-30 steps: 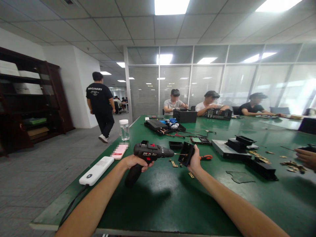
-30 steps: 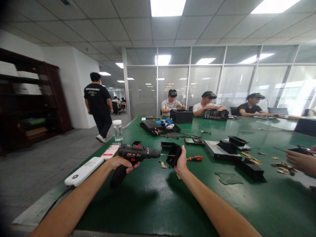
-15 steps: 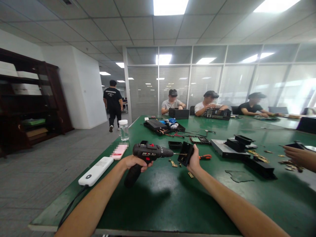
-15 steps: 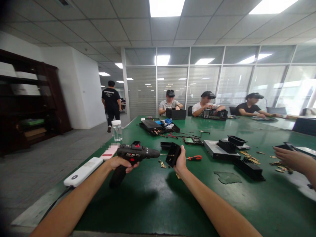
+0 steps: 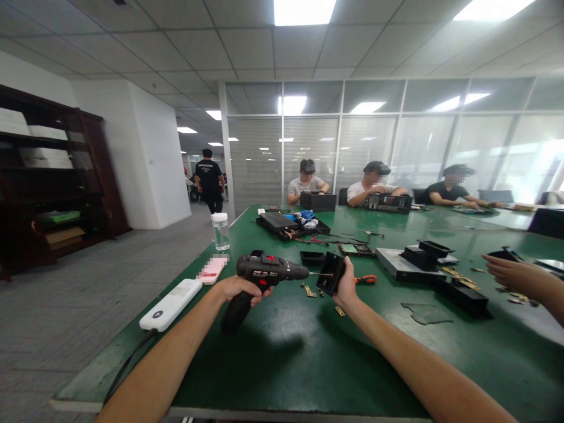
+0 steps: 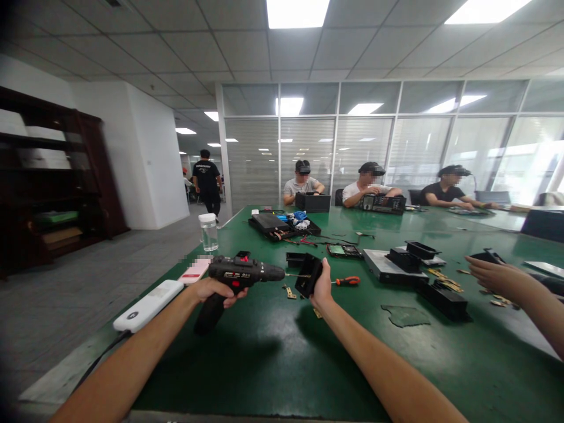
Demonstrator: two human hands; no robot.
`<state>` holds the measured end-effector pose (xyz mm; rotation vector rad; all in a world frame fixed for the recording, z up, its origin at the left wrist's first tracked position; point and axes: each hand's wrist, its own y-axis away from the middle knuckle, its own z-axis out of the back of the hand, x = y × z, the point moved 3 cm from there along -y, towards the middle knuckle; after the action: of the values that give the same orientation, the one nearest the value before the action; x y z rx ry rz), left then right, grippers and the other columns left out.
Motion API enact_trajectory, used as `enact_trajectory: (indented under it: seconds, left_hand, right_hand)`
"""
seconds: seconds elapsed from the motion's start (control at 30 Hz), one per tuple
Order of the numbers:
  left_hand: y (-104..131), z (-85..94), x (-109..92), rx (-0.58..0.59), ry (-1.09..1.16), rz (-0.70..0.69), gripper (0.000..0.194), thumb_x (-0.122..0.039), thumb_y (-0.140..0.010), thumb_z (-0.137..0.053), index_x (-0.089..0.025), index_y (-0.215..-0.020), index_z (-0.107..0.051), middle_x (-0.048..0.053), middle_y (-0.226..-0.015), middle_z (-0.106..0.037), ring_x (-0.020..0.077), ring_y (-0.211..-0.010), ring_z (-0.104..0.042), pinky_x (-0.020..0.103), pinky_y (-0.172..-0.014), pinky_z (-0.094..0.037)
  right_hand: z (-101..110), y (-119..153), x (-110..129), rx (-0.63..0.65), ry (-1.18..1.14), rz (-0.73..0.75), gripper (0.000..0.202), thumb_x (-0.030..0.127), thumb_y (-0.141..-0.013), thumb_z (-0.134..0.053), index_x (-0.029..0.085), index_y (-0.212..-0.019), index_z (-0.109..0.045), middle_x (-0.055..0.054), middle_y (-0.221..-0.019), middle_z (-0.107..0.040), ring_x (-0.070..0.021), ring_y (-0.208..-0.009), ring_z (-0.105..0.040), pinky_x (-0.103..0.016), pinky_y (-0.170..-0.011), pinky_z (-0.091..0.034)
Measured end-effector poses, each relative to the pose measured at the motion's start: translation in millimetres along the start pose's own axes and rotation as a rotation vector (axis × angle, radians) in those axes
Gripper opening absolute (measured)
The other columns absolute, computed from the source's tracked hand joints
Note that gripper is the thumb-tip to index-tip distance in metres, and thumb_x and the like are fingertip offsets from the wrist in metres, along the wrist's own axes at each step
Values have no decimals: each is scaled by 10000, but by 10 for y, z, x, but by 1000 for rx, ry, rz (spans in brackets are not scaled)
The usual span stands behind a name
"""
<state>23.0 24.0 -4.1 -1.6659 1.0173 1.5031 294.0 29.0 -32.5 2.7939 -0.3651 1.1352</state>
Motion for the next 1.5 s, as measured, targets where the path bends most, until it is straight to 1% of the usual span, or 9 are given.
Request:
enact_trajectory:
  seconds: [0.27,0.6,0.87,1.03,1.27,1.4,1.5]
  left_hand:
    - [18,-1,13,-24,3,9,369,-174,-615,-612,-71,-960,-529,66,-837,-515,82,-541,-463,221,-502,-361]
    - [28,-52,-16,-10,-43,-13,360,-180,-615,-608,-81,-953,-533,64,-835,-516,84,-543,-454,221,-505,-357]
    - [3,-6,6,9,-41,-15,351,-177,-625,-598,-78,-958,-547,66,-840,-516,81,-532,-455,221,-492,-356]
    - [6,-8,-14,12,-55,-18,344,-171,-631,-601,-71,-956,-551,69,-836,-517,86,-535,-465,227,-501,-366]
    - [-27,15,-15,10,-68,-9,344,-164,-626,-605,-87,-957,-550,60,-832,-517,85,-539,-460,225,-507,-372]
    - [-27,21,-5,9,-56,-5,369,-168,-608,-615,-82,-960,-548,63,-839,-518,82,-533,-459,220,-498,-362]
    - [-13,23,-1,0,-29,7,374,-165,-599,-612,-80,-957,-549,66,-841,-521,80,-531,-455,217,-493,-356]
  right_hand:
    - [-1,-1,-17,7,0,-3,397,560,-720,-422,205,-753,-597,18,-524,-588,-149,-415,-521,-280,-446,-445]
    - [-4,5,-14,-1,-37,-1,379,540,-720,-441,199,-761,-600,8,-577,-617,-166,-481,-568,-295,-481,-467]
    - [0,-10,-21,-8,-34,8,397,558,-710,-445,198,-774,-600,7,-578,-615,-172,-481,-571,-309,-497,-474]
    - [-3,-17,-12,2,-28,9,395,563,-703,-449,204,-779,-596,6,-587,-617,-175,-487,-571,-310,-491,-471]
    - [1,-41,-8,10,-49,8,396,560,-702,-446,203,-791,-594,4,-579,-611,-173,-504,-577,-299,-484,-466]
    - [7,-31,-14,4,-34,2,409,564,-695,-449,198,-802,-597,-3,-578,-610,-166,-467,-558,-306,-470,-464]
    - [9,-17,0,-8,-21,-10,391,559,-701,-433,212,-757,-606,-23,-583,-613,-154,-428,-532,-313,-451,-461]
